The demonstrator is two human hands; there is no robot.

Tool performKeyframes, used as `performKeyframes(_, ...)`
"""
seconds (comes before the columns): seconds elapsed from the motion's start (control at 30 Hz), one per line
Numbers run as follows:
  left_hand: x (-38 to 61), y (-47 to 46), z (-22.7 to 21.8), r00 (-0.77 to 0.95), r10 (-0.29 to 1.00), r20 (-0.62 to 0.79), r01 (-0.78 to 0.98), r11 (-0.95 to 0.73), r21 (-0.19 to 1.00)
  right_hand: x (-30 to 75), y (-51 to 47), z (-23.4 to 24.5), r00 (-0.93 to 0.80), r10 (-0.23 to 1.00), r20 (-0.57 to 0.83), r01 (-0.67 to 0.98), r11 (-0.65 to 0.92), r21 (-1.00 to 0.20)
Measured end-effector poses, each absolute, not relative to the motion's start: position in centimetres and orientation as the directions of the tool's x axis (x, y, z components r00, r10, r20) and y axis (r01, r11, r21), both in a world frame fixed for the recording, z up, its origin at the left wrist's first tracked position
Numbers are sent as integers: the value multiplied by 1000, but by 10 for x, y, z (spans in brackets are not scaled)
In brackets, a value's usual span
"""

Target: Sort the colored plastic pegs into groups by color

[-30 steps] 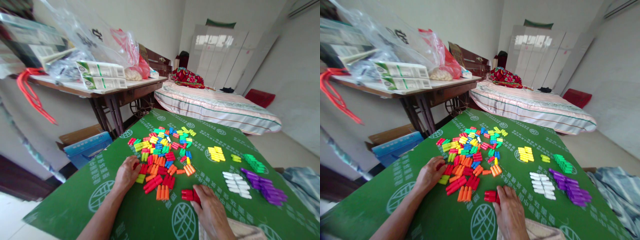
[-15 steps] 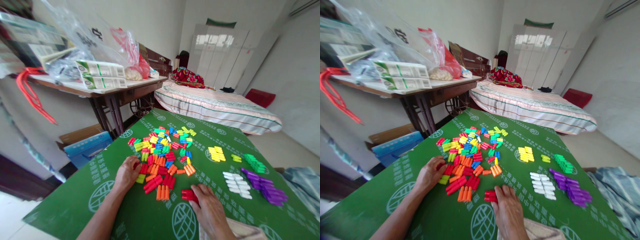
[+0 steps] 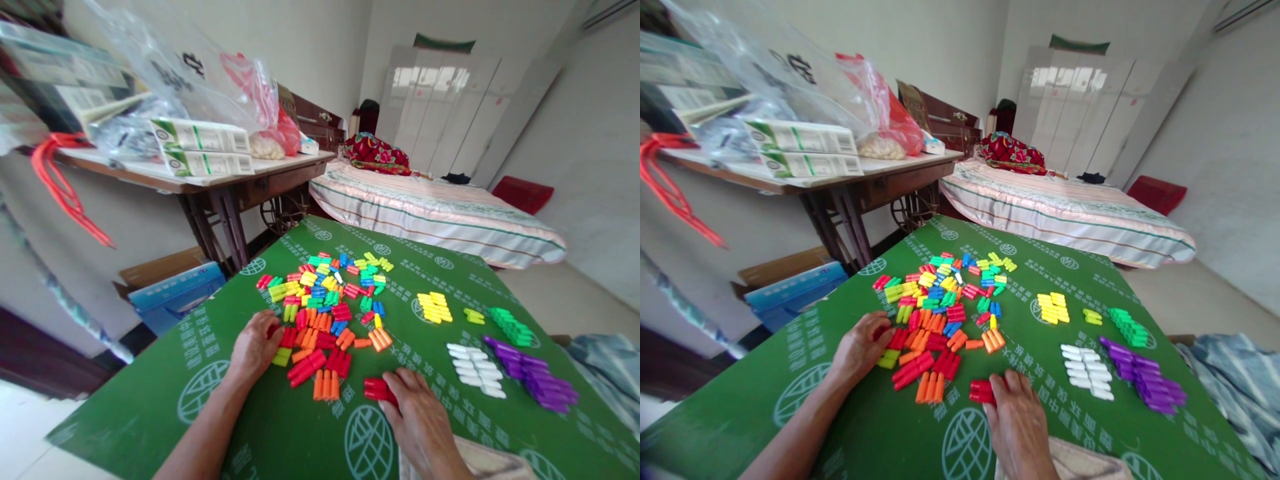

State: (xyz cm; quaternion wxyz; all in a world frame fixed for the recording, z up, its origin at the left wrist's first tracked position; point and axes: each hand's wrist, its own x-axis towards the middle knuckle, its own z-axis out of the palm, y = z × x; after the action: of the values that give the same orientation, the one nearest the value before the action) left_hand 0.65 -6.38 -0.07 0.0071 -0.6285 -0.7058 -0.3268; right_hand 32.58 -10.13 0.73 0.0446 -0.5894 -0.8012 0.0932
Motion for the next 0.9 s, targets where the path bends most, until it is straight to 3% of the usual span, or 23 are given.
performKeyframes(0.9,4,-64,-6,-198,881,430,875,-39,483,327,-101,-3,-277,961,11,943,274,-189)
